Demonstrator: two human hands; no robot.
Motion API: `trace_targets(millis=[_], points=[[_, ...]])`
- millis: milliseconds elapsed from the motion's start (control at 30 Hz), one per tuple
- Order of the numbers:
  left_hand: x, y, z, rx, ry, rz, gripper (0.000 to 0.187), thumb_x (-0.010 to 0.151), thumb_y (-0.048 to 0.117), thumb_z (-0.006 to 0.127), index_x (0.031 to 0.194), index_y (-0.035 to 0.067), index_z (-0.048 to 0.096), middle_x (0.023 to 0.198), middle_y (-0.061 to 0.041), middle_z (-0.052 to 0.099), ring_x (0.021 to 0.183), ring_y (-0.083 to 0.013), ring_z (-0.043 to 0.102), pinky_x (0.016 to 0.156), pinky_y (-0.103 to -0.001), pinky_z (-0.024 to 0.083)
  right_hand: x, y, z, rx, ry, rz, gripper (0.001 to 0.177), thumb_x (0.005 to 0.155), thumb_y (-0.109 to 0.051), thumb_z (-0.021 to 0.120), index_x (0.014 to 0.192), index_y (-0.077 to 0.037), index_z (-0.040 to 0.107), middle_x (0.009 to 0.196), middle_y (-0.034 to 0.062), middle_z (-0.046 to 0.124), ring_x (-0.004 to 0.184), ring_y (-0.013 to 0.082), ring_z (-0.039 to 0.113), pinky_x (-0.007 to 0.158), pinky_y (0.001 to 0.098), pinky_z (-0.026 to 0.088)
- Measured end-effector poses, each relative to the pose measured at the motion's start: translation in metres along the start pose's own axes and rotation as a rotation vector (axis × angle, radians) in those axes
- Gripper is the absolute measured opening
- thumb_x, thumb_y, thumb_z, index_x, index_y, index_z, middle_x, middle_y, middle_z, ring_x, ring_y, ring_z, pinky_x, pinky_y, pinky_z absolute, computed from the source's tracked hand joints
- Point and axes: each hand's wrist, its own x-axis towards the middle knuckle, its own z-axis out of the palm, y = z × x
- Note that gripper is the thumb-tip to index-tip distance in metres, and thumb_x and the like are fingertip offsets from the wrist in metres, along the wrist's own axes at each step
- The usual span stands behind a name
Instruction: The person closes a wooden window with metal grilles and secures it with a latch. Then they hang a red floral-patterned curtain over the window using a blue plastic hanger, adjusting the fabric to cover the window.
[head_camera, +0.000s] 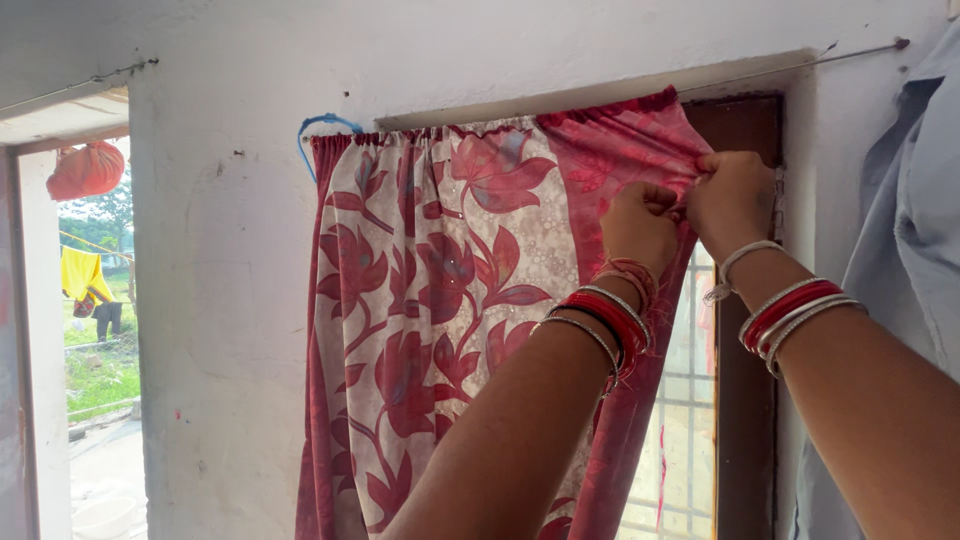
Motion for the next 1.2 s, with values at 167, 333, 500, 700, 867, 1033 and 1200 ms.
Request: trace_targets(millis=[167,333,500,700,867,1033,1200], points=[[-0.002,0.002,0.000,0.123,0.017,-0.034,0.016,0.085,0.005,0.071,0.101,0.001,0.073,0.095,-0.015,0.080,0.088,-0.0219,0.078,0.080,-0.033,0.061,-0.001,-0.007,-0.011,-0.031,-0.064,0.080,0.026,0.091,-0.008,0.067,0.113,-0.013,0.080,0.108,0.0234,0.072,0.098,0.0403,0.071,0.087,0.0468,0.056],[-0.004,0.011,-0.009,0.267,0.145,-0.143,0.033,0.086,0.020,0.074,0.116,0.007,0.071,0.109,-0.019,0.075,0.100,-0.0332,0.071,0.088,-0.042,0.056,-0.003,-0.012,-0.008,0.025,-0.195,0.024,0.029,0.082,-0.009,0.074,0.111,-0.011,0.078,0.103,0.0183,0.076,0.094,0.0314,0.073,0.082,0.0416,0.055],[0.004,0.015,-0.024,0.110,0.118,-0.491,0.048,0.096,0.034,0.072,0.134,0.007,0.063,0.112,-0.021,0.074,0.097,-0.0324,0.079,0.086,-0.043,0.062,0.011,0.002,0.024,0.468,-0.404,0.186,0.032,0.086,-0.006,0.064,0.118,-0.002,0.068,0.094,0.0121,0.073,0.076,0.0186,0.068,0.063,0.0330,0.052],[0.004,0.010,-0.035,0.165,0.065,-0.356,0.019,0.081,0.018,0.074,0.097,0.011,0.082,0.096,-0.017,0.080,0.090,-0.0258,0.078,0.085,-0.036,0.060,0.017,0.007,0.042,0.477,-0.510,0.280,0.032,0.091,-0.023,0.064,0.111,0.000,0.074,0.094,0.0104,0.072,0.081,0.0190,0.066,0.073,0.0335,0.051],[-0.004,0.009,-0.035,0.171,0.087,-0.269,0.022,0.079,0.011,0.069,0.097,0.005,0.080,0.094,-0.018,0.078,0.092,-0.0260,0.077,0.086,-0.037,0.058,-0.003,-0.020,0.016,-0.225,-0.238,-0.179,0.037,0.085,-0.037,0.081,0.105,-0.006,0.079,0.125,0.0278,0.056,0.105,0.0408,0.062,0.091,0.0477,0.052],[-0.006,-0.003,-0.042,0.178,0.066,-0.195,0.026,0.079,0.009,0.066,0.100,0.005,0.080,0.093,-0.017,0.080,0.091,-0.0263,0.078,0.085,-0.037,0.059,-0.019,-0.042,0.008,-0.138,-0.127,-0.421,0.058,0.080,-0.019,0.077,0.132,-0.001,0.060,0.121,0.0316,0.059,0.106,0.0473,0.063,0.089,0.0523,0.053],[-0.008,-0.012,-0.049,0.233,0.086,-0.212,0.023,0.082,0.014,0.070,0.101,0.005,0.080,0.098,-0.018,0.079,0.096,-0.0275,0.077,0.088,-0.037,0.058,-0.023,-0.047,0.018,-0.311,-0.260,-0.501,0.047,0.090,-0.006,0.063,0.136,0.000,0.055,0.100,0.0310,0.068,0.093,0.0488,0.068,0.080,0.0552,0.055]])
